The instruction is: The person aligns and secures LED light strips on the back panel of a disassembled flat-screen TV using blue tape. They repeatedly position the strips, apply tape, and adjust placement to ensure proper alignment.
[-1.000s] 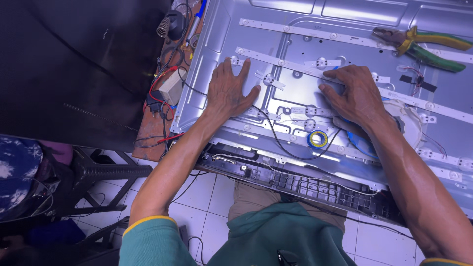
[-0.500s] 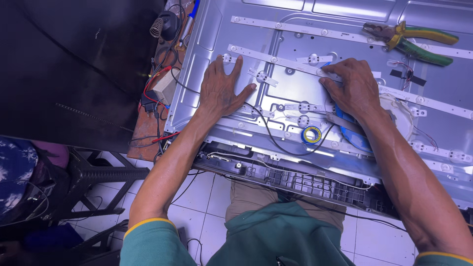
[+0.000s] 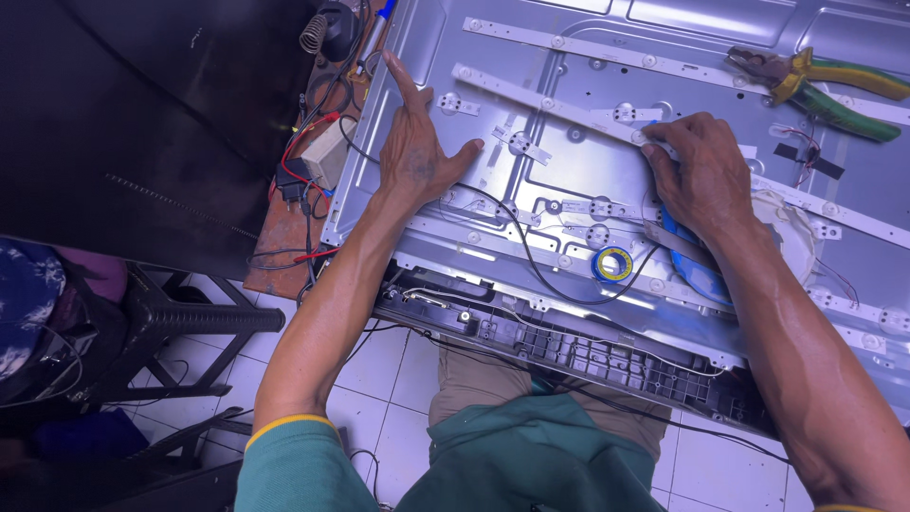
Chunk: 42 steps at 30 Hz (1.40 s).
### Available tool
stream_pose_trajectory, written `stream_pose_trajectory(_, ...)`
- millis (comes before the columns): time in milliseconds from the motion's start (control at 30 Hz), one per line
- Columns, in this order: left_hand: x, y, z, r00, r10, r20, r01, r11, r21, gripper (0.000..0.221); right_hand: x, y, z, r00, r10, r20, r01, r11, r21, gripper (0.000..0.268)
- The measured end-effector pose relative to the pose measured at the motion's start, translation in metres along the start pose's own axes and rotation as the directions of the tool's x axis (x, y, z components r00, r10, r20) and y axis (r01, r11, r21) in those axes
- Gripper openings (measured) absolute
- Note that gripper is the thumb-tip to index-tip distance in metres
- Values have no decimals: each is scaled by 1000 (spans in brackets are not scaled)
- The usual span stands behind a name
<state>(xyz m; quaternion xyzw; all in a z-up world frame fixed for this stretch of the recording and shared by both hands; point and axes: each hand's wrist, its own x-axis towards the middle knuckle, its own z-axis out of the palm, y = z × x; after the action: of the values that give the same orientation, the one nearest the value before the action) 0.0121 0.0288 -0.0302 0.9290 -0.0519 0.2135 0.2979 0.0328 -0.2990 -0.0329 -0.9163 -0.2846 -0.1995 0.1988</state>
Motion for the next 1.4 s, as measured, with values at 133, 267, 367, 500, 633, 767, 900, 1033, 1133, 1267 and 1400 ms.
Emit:
stream_pose_trajectory(133,-1,-8,5,998,55,-30,-56,997,-46,118,1,-6,-7,999,32,19,-33,999,20,20)
stream_pose_trajectory(267,-2,1,-2,1000,5,-7,-5,1000,19,119,2,-10,-8,994,64,85,-64,998,-4,21)
stream_pose_trajectory(367,-1,0,-2,1000,8,2,-8,1000,0,118,3,-8,-5,994,61,92,-60,998,-13,21)
stream_pose_trajectory(500,0,-2,0,999,38,10,-38,999,-1,116,2,-7,-3,994,47,98,-43,998,-39,20)
stream_pose_trajectory(633,-1,-2,0,1000,3,21,-4,1000,22,117,2,-8,-3,994,52,95,-50,999,-17,21)
stream_pose_trajectory(767,0,-2,-1,1000,14,25,-14,1000,19,114,3,-5,0,997,26,73,-24,1000,-19,20)
stream_pose_trajectory(900,0,-4,0,998,58,15,-59,998,21,114,2,-6,0,995,43,87,-41,999,-20,20)
stream_pose_trajectory(1033,-1,-3,0,999,13,44,-14,1000,13,113,3,-7,0,992,66,108,-65,998,-13,20)
stream_pose_trajectory(1133,-1,-7,2,998,59,39,-60,998,30,109,3,-5,2,995,42,90,-42,999,2,20)
stream_pose_trajectory(1267,0,-7,-1,990,120,73,-128,985,112,80,5,-12,-4,990,96,105,-100,995,31,18)
stream_pose_trajectory(1400,1,-1,-5,993,72,96,-80,993,91,71,7,-17,-8,979,158,127,-168,983,70,15)
